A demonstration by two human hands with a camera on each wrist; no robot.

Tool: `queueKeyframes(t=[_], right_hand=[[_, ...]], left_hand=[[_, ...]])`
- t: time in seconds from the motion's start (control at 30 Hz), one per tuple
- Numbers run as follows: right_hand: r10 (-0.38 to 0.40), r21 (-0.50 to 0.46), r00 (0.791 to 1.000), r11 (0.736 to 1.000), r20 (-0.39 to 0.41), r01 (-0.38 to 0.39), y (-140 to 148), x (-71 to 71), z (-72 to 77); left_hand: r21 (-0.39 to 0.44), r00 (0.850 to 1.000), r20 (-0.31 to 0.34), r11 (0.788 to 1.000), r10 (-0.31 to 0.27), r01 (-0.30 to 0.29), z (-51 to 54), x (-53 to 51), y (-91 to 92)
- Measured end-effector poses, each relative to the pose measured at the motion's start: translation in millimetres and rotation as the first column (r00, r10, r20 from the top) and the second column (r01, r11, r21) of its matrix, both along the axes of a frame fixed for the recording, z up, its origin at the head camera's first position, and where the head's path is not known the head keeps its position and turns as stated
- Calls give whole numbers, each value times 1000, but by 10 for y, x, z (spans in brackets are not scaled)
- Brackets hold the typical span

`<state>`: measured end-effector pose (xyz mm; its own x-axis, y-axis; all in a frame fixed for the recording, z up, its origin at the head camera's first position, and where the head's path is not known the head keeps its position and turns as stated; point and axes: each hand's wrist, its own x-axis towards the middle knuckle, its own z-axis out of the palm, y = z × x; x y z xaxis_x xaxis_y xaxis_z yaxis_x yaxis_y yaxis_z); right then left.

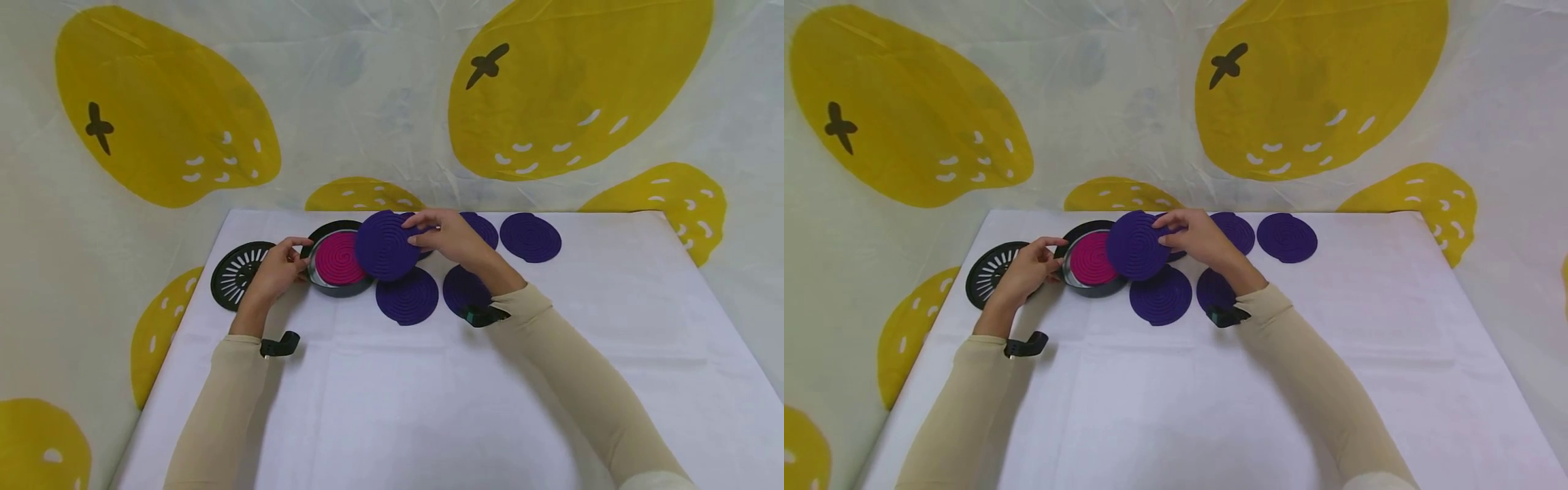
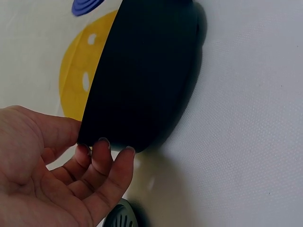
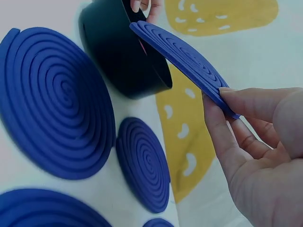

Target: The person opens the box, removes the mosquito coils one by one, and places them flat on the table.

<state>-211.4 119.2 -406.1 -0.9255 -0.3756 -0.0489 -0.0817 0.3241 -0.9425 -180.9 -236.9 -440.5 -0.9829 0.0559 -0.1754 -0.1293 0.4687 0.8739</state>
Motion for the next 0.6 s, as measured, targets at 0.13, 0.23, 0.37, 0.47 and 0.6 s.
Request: queueKeyframes(t=[0.13,0.23,0.37,0.47,0.6], right_hand=[[-16,-29,1000,999,26,17,114,22,-29],[-28,-13,999,1000,32,28,202,36,-46],[-41,39,998,998,37,39,323,74,-46],[-41,44,998,998,51,38,413,106,-53],[-32,27,997,999,72,30,529,146,-66]], left_hand=[[9,1000,1,1000,-10,10,8,-3,-3],[12,1000,0,1000,-11,11,8,0,-1],[12,1000,-11,1000,-10,10,-3,4,-4],[13,1000,-16,1000,-8,8,-14,8,-6],[6,1000,-13,1000,-5,5,-31,12,-10]])
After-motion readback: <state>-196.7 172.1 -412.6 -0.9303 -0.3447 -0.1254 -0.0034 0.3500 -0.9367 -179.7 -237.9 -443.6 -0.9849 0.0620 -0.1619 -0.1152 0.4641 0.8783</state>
